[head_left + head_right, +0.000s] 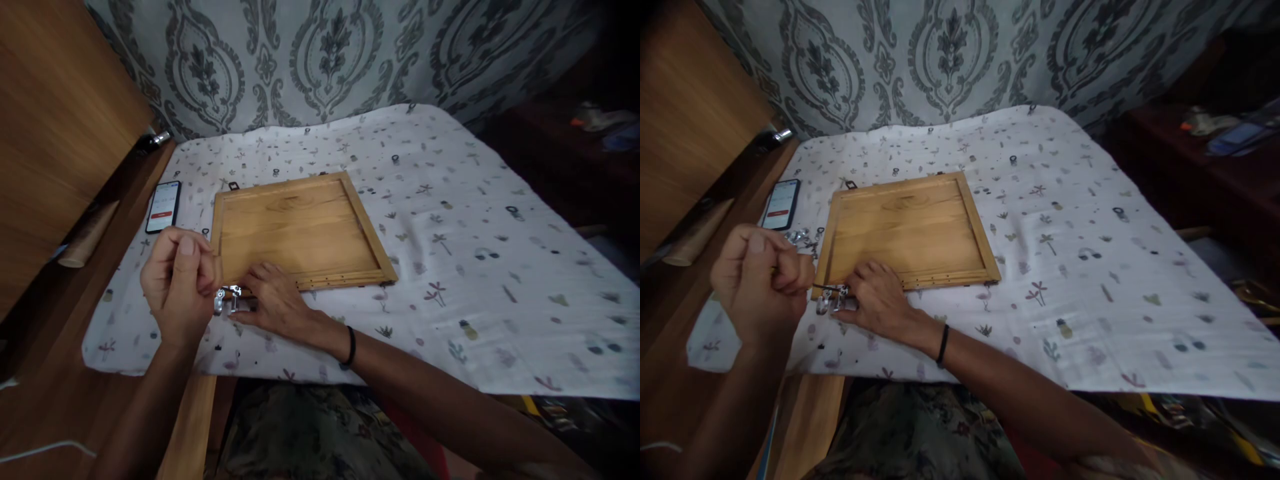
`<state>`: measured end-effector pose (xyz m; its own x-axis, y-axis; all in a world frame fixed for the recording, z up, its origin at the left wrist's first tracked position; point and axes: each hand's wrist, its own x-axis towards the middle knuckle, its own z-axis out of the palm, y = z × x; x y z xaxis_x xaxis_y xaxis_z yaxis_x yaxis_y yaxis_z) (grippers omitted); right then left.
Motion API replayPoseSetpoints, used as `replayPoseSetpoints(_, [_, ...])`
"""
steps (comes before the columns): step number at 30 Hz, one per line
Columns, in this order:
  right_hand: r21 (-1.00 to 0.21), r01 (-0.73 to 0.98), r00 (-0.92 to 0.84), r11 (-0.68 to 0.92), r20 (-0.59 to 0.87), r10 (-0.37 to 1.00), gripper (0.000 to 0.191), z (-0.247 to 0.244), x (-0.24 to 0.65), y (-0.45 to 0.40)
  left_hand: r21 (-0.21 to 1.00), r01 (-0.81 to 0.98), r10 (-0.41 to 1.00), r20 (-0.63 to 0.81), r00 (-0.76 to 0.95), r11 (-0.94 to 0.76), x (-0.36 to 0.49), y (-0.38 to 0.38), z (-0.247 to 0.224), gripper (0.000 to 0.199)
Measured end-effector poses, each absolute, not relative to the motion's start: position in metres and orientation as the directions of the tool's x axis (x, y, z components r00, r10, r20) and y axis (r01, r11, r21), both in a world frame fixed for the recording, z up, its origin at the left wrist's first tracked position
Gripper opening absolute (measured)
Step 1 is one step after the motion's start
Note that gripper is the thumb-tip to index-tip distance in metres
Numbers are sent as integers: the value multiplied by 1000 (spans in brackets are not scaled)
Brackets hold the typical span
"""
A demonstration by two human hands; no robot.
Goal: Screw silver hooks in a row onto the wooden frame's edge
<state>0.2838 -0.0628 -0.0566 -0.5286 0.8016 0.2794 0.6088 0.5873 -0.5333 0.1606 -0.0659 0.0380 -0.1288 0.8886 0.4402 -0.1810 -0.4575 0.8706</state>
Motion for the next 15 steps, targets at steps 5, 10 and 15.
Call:
replayPoseSetpoints(5, [-529,610,-528,590,284,800,54,-56,283,-63,875,-179,892,433,-126,-450,160,-64,35,30])
replayPoseSetpoints(10, [-524,624,-525,581,270,807,54,-56,283,-64,872,-196,893,433,-122,-449,159,-64,36,30])
replayPoseSetpoints(15, [-526,618,-527,584,274,804,53,-54,284,-63,882,-187,901,415,-130,-433,161,-65,36,29])
